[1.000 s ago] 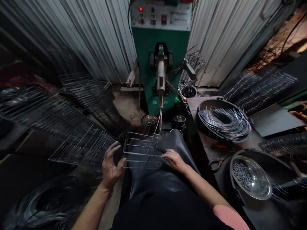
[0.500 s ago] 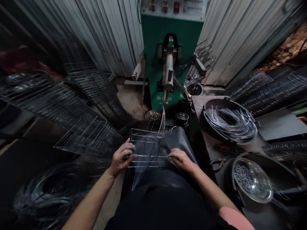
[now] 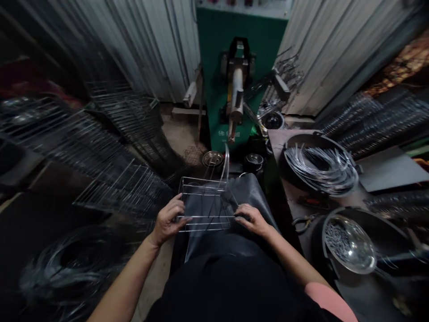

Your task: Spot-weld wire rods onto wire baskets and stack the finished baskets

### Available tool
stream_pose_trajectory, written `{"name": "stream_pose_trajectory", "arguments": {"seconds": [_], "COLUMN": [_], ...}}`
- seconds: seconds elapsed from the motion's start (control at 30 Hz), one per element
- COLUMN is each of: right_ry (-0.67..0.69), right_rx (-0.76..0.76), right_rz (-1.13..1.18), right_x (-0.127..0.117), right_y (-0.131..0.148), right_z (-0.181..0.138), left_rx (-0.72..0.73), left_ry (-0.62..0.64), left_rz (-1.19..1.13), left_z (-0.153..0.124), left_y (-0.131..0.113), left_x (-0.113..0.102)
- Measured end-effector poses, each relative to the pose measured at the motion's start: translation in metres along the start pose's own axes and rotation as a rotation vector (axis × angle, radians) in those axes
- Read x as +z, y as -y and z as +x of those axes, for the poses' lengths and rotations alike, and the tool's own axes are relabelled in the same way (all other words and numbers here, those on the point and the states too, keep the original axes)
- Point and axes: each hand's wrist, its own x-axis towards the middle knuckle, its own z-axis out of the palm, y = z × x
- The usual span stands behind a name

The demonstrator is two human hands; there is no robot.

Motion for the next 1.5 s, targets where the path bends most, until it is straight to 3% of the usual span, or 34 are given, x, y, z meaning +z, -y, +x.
{"name": "stream_pose_trajectory", "arguments": {"seconds": [0.13, 0.23, 0.3, 0.4, 0.53, 0.67, 0.8, 0.9, 1.0, 1.1, 1.17, 1.23, 1.3, 1.4, 1.5], "right_ry": [-0.236, -0.503, -0.573, -0.434, -0.268, -0.249, -0.346, -0.535, -0.888, -1.133, -1.169, -1.103, -0.917, -0.56, -0.321], "right_rx": [0.253, 0.625, 0.878, 1.215, 1.434, 1.546, 1.624, 1.603, 1.471, 1.302, 1.127, 0.885, 0.679, 0.458, 0.321], "right_rz": [-0.036, -0.208, -0.344, -0.593, -0.714, -0.722, -0.738, -0.629, -0.382, 0.017, 0.351, 0.583, 0.526, 0.082, -0.347], "right_x": [-0.019, -0.055, -0.081, -0.114, -0.131, -0.118, -0.094, -0.082, -0.082, -0.091, -0.095, -0.096, -0.094, -0.096, -0.113], "right_y": [-0.02, -0.054, -0.073, -0.088, -0.087, -0.086, -0.088, -0.089, -0.086, -0.072, -0.054, -0.03, -0.003, 0.034, 0.066], "right_z": [-0.022, -0.054, -0.078, -0.105, -0.116, -0.116, -0.122, -0.13, -0.137, -0.139, -0.133, -0.117, -0.092, -0.042, 0.007], "left_rx": [0.048, 0.064, 0.059, 0.05, 0.042, 0.026, 0.024, 0.011, 0.018, 0.016, 0.019, 0.043, 0.076, 0.103, 0.106], "left_ry": [0.057, 0.051, 0.036, 0.022, -0.007, -0.005, -0.002, 0.017, 0.047, 0.098, 0.153, 0.212, 0.258, 0.299, 0.353], "left_rz": [-0.011, -0.039, -0.05, -0.052, -0.051, -0.038, 0.014, 0.042, 0.07, 0.133, 0.163, 0.181, 0.215, 0.284, 0.339], "left_z": [-0.004, -0.002, 0.0, 0.003, 0.004, 0.006, 0.013, 0.02, 0.03, 0.045, 0.058, 0.071, 0.082, 0.091, 0.093], "left_y": [0.002, 0.01, 0.013, 0.014, 0.011, 0.006, 0.003, 0.0, -0.006, -0.015, -0.019, -0.021, -0.022, -0.025, -0.032], "left_x": [-0.007, -0.006, -0.003, 0.002, 0.005, 0.008, 0.009, 0.01, 0.013, 0.017, 0.017, 0.017, 0.018, 0.024, 0.034]}}
